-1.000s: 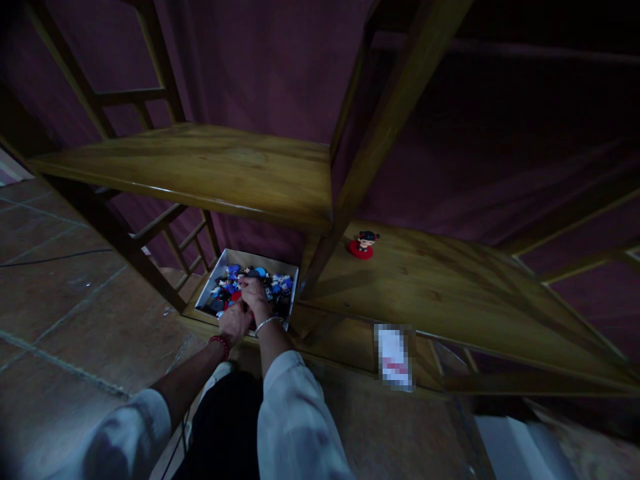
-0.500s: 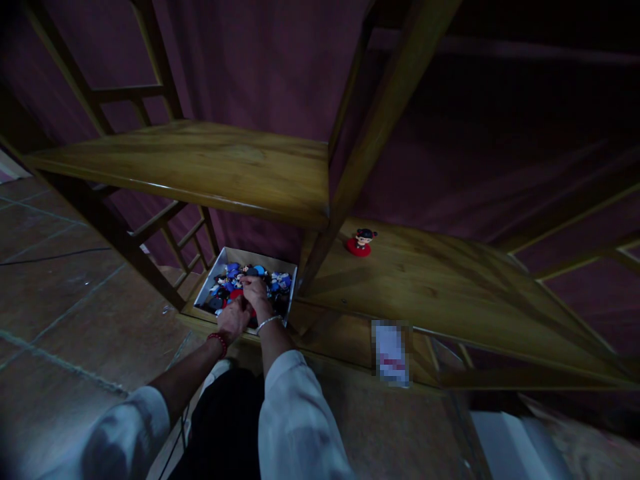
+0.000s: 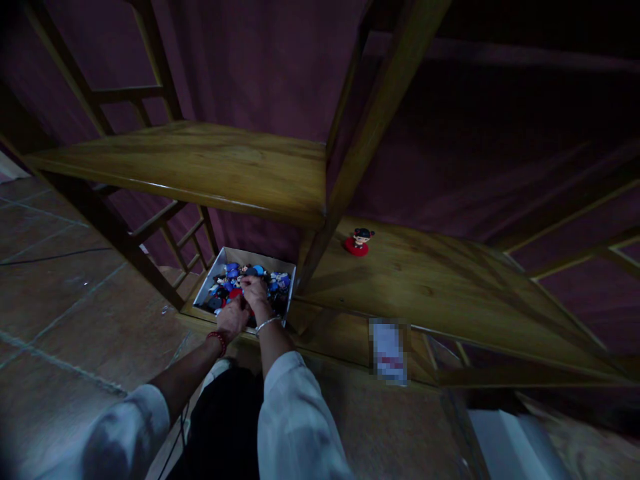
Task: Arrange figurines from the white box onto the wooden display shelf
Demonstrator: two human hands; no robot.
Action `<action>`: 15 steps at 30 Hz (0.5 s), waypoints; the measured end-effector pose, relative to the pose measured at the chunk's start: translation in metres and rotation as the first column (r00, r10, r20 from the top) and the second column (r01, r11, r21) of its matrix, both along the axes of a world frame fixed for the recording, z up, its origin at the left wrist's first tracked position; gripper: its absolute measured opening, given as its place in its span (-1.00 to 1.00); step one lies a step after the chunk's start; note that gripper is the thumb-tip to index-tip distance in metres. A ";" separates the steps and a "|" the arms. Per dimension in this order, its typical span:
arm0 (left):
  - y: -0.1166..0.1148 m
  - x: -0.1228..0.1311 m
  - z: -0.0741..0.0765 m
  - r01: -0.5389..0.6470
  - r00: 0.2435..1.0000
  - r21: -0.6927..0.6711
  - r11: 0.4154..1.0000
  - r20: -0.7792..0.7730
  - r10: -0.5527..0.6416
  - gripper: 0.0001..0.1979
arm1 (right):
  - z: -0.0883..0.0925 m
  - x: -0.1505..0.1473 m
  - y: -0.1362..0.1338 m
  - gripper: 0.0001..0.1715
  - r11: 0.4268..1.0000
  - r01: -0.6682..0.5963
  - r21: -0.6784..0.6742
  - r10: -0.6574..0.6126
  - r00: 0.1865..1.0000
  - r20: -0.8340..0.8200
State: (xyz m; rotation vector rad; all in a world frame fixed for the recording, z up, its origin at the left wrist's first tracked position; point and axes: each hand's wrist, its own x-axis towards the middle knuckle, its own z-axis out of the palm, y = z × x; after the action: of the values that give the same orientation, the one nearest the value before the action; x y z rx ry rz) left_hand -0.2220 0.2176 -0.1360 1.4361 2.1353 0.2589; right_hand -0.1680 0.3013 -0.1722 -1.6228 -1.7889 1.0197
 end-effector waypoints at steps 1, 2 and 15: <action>0.000 0.000 0.000 0.000 1.000 0.001 1.000 -0.002 0.000 -0.70 | 0.001 0.000 -0.001 -0.77 1.000 0.007 -0.004 -0.007 1.000 0.002; 0.000 0.000 -0.001 0.001 1.000 0.002 1.000 -0.003 -0.001 -0.71 | 0.002 0.000 -0.002 -0.78 1.000 0.014 -0.011 -0.014 1.000 0.001; -0.003 0.000 0.005 -0.002 1.000 0.002 1.000 0.011 0.002 -0.70 | 0.022 0.001 -0.012 -0.75 0.998 0.048 -0.030 -0.043 0.989 0.144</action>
State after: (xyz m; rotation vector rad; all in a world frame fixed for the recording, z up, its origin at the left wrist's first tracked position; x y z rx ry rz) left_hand -0.2220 0.2144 -0.1306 1.4309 2.1282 0.2694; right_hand -0.1674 0.2891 -0.1507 -1.7903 -1.8262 0.9381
